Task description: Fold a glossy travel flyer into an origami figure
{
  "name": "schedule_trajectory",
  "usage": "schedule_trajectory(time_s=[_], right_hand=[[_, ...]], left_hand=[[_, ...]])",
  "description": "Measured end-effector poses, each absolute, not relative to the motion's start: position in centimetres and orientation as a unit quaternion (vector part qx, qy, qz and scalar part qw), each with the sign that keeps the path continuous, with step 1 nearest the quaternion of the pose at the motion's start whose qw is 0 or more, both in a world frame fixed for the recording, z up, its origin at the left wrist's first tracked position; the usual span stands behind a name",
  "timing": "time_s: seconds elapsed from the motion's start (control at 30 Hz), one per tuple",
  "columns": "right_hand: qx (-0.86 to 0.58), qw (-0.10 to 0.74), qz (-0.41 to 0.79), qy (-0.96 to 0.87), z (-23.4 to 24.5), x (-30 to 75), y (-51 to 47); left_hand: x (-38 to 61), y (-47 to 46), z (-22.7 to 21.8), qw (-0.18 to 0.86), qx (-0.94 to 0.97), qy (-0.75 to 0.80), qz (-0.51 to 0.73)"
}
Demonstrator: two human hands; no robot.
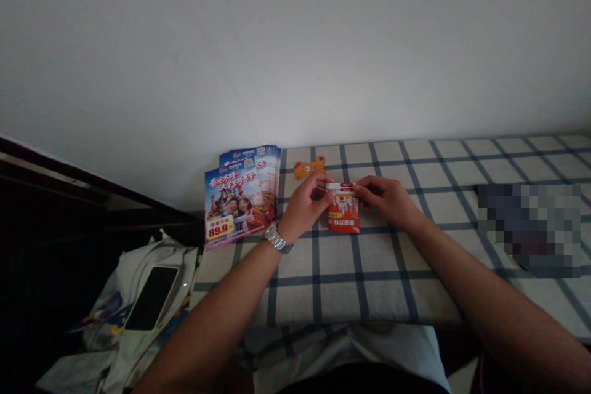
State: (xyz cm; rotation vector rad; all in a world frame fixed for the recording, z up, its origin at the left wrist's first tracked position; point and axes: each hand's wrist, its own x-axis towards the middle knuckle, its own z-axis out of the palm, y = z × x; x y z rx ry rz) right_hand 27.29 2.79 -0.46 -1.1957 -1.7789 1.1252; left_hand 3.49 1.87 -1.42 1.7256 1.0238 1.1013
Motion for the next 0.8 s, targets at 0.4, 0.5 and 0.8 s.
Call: schedule_trajectory(time_s=[0.4,0.5,0.8], right_hand=[[-0.453,0.355,0.438,-0.691,-0.2,27.16,2.63],[-0.446,0.355,0.456,-0.683,-0.12,27.13,2.58],[-0.46,0.354,0.414,-0.701,-0.32,27.01,2.48]], left_hand=[[3.46,1.69,-1.23,0.409,0.693,0.417,0.423],[3.42,1.67,-1.18,0.411,0.692,0.414,0.425],[3.56,1.54,-0.97,0.412,0.694,0.408,0.427]])
